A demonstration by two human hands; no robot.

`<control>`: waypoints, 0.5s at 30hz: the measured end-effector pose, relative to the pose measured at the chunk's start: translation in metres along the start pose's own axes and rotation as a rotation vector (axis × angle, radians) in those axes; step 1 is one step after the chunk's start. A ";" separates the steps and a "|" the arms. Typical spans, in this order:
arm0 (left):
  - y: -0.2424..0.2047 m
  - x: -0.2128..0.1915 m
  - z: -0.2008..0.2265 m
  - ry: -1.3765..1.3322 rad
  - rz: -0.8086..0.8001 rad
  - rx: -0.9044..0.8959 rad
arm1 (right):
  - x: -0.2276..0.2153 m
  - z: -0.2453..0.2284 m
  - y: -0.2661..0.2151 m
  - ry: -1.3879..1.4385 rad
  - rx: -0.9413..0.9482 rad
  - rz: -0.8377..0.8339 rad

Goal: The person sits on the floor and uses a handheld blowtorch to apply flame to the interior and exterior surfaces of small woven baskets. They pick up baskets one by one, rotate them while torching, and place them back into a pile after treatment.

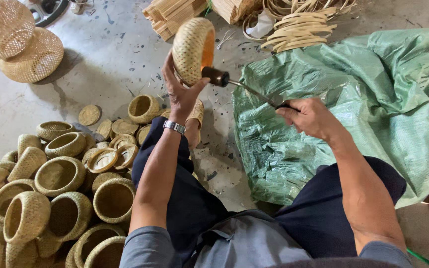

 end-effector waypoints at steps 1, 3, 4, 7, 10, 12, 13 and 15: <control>-0.001 -0.002 -0.012 -0.143 0.025 -0.111 | -0.004 0.004 0.000 -0.022 0.008 0.030; -0.006 -0.001 -0.039 -0.427 0.069 -0.329 | -0.011 0.008 0.000 -0.048 -0.015 0.094; -0.006 -0.002 -0.049 -0.508 0.115 -0.358 | -0.014 0.008 0.000 -0.055 -0.046 0.128; -0.008 -0.009 -0.081 -0.696 0.232 -0.471 | -0.012 0.019 0.000 0.016 0.006 0.047; -0.014 -0.014 -0.100 -0.792 0.254 -0.607 | -0.007 0.022 0.000 0.012 0.063 -0.021; -0.015 -0.010 -0.101 -0.886 0.201 -0.662 | -0.009 0.023 0.000 0.006 0.074 0.009; -0.016 -0.012 -0.102 -0.866 0.201 -0.693 | -0.013 0.023 0.001 0.018 0.074 0.044; -0.020 -0.012 -0.102 -0.833 0.206 -0.754 | -0.023 0.025 0.000 0.063 0.066 0.096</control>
Point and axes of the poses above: each hand's wrist, its own y-axis towards the middle knuckle, its own x-axis out of the palm, z = x × y, the point moved 10 cm from there along y, towards the middle knuckle, and after that the axes turned 2 degrees about -y, right-handed, at the moved point
